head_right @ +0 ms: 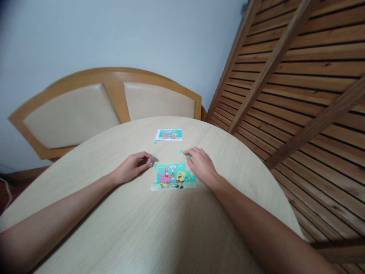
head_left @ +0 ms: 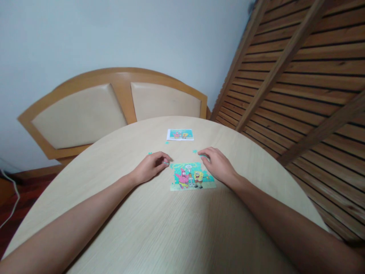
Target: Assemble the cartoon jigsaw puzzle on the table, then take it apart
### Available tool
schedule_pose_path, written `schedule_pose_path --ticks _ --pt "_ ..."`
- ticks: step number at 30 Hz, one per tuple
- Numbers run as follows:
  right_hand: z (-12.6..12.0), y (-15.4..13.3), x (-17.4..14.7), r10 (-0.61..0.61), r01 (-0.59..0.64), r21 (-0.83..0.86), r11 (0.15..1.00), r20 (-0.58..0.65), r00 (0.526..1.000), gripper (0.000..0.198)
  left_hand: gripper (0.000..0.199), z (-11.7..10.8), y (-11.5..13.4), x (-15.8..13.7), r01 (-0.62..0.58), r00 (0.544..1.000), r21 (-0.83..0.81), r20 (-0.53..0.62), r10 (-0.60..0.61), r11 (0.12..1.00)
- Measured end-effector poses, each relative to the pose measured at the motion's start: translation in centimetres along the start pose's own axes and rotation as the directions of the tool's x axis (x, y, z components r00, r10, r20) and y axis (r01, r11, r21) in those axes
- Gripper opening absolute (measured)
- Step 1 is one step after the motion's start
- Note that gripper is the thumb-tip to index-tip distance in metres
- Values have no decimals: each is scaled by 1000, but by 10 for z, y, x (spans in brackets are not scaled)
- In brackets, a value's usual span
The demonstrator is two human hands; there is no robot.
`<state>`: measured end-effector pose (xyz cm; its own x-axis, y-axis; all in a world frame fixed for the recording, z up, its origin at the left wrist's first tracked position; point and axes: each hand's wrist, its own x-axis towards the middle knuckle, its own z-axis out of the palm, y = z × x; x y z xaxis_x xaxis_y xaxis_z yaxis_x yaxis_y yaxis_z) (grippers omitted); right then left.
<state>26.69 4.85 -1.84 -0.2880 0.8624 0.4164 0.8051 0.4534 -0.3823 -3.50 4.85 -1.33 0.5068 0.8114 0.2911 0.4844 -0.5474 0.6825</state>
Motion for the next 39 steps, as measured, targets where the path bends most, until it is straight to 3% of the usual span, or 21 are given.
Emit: schedule_pose_path --ticks 10,15,17,24,29,32,35,39 --pt "3 -1 1 -61 60 40 997 26 998 24 21 3 -1 -1 64 992 -238 -92 -88 969" --pt "-1 -23 -2 -84 81 159 984 11 996 17 29 14 17 -2 21 984 -209 -167 -57 978" --pt "-3 -36 -4 -95 88 223 971 21 995 17 31 20 26 -4 14 987 -238 -152 -52 971" --pt "-1 -59 -13 -307 219 449 866 133 942 33 38 33 41 -9 19 995 -419 -78 -57 908" --pt "3 -59 -13 -323 214 475 854 160 933 19 40 35 43 -10 35 997 -440 -45 -61 897" --pt "-1 -53 -10 -297 202 435 877 161 941 19 39 34 43 -10 11 997 -350 -65 -36 937" --pt "-9 -42 -5 -179 116 375 920 138 974 22 31 32 45 -11 -106 993 -114 -68 99 988" --pt "-20 -19 1 48 -71 282 957 85 995 21 37 29 49 -13 -349 926 99 189 327 932"
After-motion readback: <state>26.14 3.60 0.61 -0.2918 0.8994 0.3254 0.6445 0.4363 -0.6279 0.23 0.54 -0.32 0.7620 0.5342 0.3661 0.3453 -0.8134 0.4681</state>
